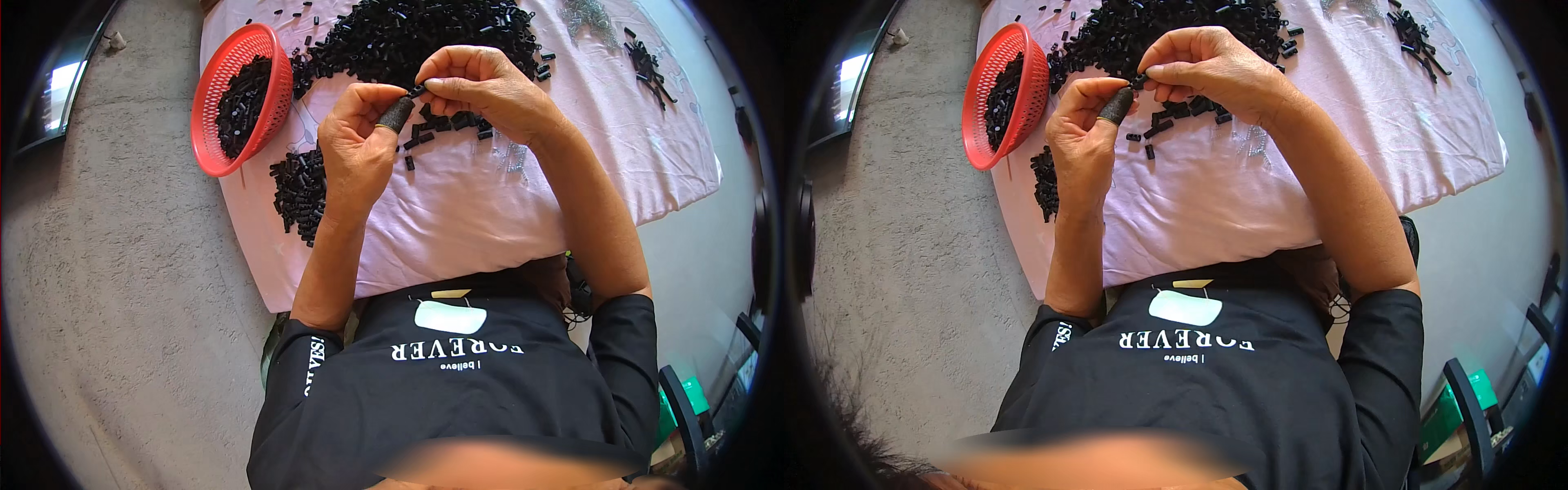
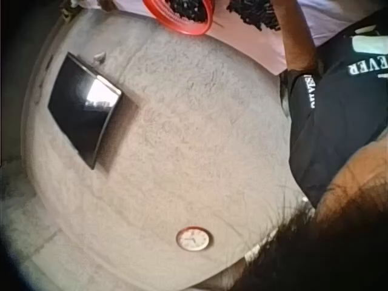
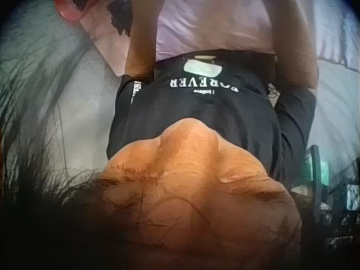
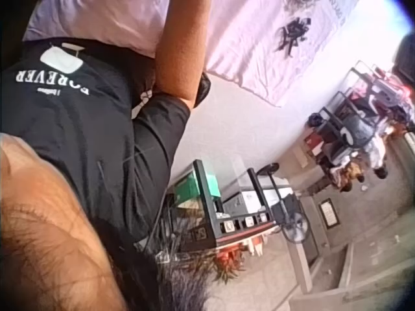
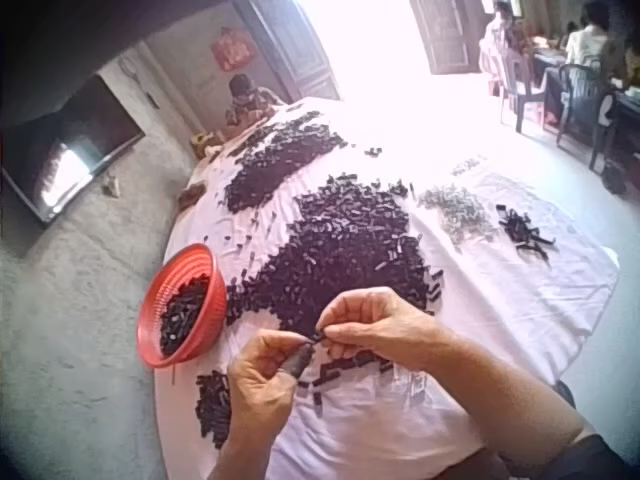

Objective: Manually assembling small black plastic components at a workbench.

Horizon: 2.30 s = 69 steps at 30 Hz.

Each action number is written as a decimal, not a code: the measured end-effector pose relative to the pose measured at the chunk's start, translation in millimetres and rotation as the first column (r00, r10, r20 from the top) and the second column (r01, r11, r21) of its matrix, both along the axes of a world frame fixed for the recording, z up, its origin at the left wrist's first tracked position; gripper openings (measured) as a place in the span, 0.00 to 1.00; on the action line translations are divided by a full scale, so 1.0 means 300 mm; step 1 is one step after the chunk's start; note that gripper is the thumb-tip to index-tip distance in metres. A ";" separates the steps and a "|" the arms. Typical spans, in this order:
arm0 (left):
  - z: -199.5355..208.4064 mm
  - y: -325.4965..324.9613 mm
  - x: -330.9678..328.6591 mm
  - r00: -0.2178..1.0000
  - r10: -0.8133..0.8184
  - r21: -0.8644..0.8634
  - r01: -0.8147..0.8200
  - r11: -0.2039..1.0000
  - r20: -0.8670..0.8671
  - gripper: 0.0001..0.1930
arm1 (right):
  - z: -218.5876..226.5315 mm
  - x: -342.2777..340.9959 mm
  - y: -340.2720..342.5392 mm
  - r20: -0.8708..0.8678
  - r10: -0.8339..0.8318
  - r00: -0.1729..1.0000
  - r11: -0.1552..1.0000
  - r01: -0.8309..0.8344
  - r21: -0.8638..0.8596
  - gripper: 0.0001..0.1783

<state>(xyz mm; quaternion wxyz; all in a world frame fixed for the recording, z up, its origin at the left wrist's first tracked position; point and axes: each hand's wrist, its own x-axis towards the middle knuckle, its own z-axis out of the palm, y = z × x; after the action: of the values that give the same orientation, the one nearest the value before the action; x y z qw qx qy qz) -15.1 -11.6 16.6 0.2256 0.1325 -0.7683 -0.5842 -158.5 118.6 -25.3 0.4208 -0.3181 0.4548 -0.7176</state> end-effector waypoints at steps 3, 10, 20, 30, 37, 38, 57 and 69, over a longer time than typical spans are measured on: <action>0.006 0.007 0.003 1.000 0.001 0.041 -0.001 0.999 0.005 0.07 | 0.002 0.003 0.000 -0.023 -0.014 1.000 1.000 0.015 0.012 0.10; -0.017 0.011 0.008 1.000 0.006 0.214 -0.002 0.977 -0.019 0.08 | 0.002 0.002 -0.002 -0.037 -0.018 0.999 1.000 0.018 0.001 0.07; -0.019 0.012 0.019 0.999 -0.016 0.136 0.020 0.990 -0.032 0.11 | 0.009 0.006 0.000 -0.050 -0.007 0.999 1.000 0.005 -0.025 0.08; -0.001 0.029 0.025 0.999 -0.026 0.023 0.026 0.999 -0.021 0.15 | 0.022 0.007 0.000 -0.198 0.002 0.980 0.998 -0.015 -0.063 0.07; -0.013 0.032 0.010 0.985 -0.061 0.034 0.067 0.997 -0.162 0.17 | 0.015 0.003 0.004 -0.065 0.029 0.997 0.994 -0.036 -0.101 0.08; -0.013 0.032 0.010 0.984 -0.068 0.039 0.075 0.996 -0.167 0.17 | 0.011 0.004 0.003 -0.050 0.033 0.998 0.993 -0.039 -0.111 0.09; -0.033 0.027 0.014 0.977 -0.092 -0.158 0.062 0.985 -0.191 0.10 | 0.014 0.022 -0.001 0.059 0.069 0.996 0.992 -0.062 -0.106 0.08; 0.007 0.009 -0.008 0.989 -0.116 -0.395 0.071 0.916 -0.091 0.25 | 0.004 0.015 -0.002 0.058 0.074 0.996 0.981 -0.062 -0.185 0.18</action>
<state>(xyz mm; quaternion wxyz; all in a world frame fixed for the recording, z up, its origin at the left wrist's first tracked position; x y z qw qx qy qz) -17.4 -8.7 18.6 0.2623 0.0148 -0.8609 -0.4357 -154.0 118.1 -23.9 0.4286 -0.3473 0.3618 -0.7515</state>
